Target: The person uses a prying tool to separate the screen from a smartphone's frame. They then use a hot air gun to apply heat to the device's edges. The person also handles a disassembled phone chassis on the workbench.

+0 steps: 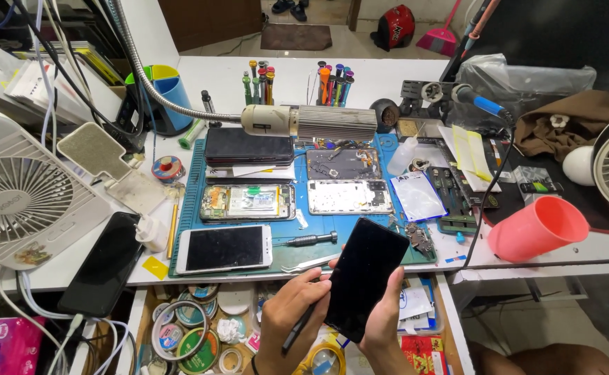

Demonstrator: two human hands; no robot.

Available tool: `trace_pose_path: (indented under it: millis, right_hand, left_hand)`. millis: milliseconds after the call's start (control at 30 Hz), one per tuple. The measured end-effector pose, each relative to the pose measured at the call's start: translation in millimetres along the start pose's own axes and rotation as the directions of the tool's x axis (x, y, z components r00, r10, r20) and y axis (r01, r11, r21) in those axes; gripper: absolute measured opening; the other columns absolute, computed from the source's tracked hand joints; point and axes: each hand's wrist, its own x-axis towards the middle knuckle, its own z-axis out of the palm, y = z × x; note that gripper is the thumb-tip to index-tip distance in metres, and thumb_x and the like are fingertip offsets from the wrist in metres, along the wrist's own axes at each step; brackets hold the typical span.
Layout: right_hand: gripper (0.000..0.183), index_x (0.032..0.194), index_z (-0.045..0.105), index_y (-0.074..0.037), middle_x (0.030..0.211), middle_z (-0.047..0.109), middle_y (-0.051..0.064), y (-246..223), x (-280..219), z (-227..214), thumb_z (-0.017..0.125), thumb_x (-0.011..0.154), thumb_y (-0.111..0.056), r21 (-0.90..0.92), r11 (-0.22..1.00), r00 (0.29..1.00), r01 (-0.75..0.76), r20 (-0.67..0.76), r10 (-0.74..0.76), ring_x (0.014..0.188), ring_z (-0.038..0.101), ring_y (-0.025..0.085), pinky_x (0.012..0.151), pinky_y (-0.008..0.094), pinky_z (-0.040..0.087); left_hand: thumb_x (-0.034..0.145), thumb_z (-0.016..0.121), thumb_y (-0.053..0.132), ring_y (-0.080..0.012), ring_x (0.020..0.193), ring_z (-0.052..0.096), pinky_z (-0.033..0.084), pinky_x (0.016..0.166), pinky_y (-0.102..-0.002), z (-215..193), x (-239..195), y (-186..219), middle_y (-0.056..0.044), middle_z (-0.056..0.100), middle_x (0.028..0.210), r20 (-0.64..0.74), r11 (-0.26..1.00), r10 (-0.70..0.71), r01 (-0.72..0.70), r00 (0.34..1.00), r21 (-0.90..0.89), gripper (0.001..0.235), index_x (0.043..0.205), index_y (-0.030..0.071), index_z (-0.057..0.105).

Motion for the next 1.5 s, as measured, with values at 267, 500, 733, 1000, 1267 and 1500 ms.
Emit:
trace_pose_path:
  millis: [267, 500, 733, 1000, 1267, 1500]
  right_hand:
    - [0.097, 0.140, 0.058, 0.005, 0.117, 0.068, 0.031, -1.8, 0.1, -6.3, 0.018, 0.094, -0.069, -0.011, 0.999, 0.999, -0.045, 0.012, 0.045, 0.110, 0.065, 0.044, 0.097, 0.056, 0.053]
    - [0.091, 0.135, 0.060, 0.002, 0.105, 0.068, 0.025, 1.6, 4.6, -12.2, 0.022, 0.097, -0.072, 0.057, 0.998, 0.993, -0.018, 0.119, 0.011, 0.096, 0.066, 0.040, 0.085, 0.055, 0.055]
    - [0.088, 0.137, 0.059, 0.001, 0.103, 0.070, 0.022, 5.4, 12.4, -16.6, 0.021, 0.101, -0.069, 0.086, 0.996, 0.982, -0.027, 0.189, 0.010, 0.094, 0.065, 0.034, 0.082, 0.050, 0.054]
    - [0.086, 0.136, 0.057, 0.004, 0.103, 0.068, 0.023, 12.5, 18.7, -21.4, 0.021, 0.104, -0.067, 0.150, 0.989, 0.978, -0.016, 0.210, -0.016, 0.091, 0.065, 0.036, 0.086, 0.048, 0.053]
    - [0.091, 0.131, 0.059, 0.004, 0.102, 0.068, 0.025, 13.8, 7.5, -14.3, 0.019, 0.099, -0.071, 0.060, 0.992, 0.987, 0.110, 0.114, -0.117, 0.092, 0.066, 0.038, 0.087, 0.051, 0.055]
    - [0.095, 0.135, 0.060, 0.005, 0.109, 0.072, 0.028, 12.0, 3.4, -19.4, 0.018, 0.095, -0.070, 0.008, 0.997, 0.995, 0.074, 0.059, -0.075, 0.104, 0.068, 0.040, 0.095, 0.052, 0.055]
  left_hand:
    - [0.089, 0.073, 0.000, -0.0276, 0.102, 0.080, 0.065, 0.094, -0.033, 4.3, -3.6, 0.2, -0.020, 0.078, 0.109, 0.003, 0.978, -0.118, 0.117, 0.993, -0.171, 0.014, 0.103, 0.002, 0.075]
    - [0.084, 0.077, 0.011, -0.0191, 0.095, 0.084, 0.065, 0.086, -0.027, -1.5, -0.9, -3.6, -0.012, 0.086, 0.100, 0.064, 0.810, -0.523, 0.519, 0.850, -0.273, 0.015, 0.098, 0.007, 0.083]
    - [0.086, 0.076, 0.010, -0.0172, 0.083, 0.083, 0.068, 0.074, -0.025, -7.2, 3.5, -1.8, -0.011, 0.087, 0.096, 0.142, 0.683, -0.633, 0.636, 0.761, -0.359, 0.016, 0.098, 0.004, 0.083]
    - [0.093, 0.070, 0.003, -0.0306, 0.106, 0.077, 0.063, 0.096, -0.036, -8.0, 3.8, -0.6, -0.010, 0.074, 0.101, 0.088, 0.987, -0.097, 0.108, 0.991, -0.122, 0.013, 0.105, 0.003, 0.075]
    - [0.087, 0.075, -0.006, -0.0313, 0.101, 0.079, 0.065, 0.099, -0.041, 7.5, -5.3, 1.8, -0.016, 0.076, 0.101, -0.012, 0.996, 0.070, -0.070, 0.997, -0.046, 0.021, 0.108, -0.002, 0.073]
    - [0.089, 0.074, 0.004, -0.0227, 0.090, 0.082, 0.066, 0.081, -0.027, 11.6, -7.0, 2.6, -0.016, 0.081, 0.102, -0.072, 0.977, -0.158, 0.145, 0.985, -0.159, 0.017, 0.106, 0.003, 0.077]
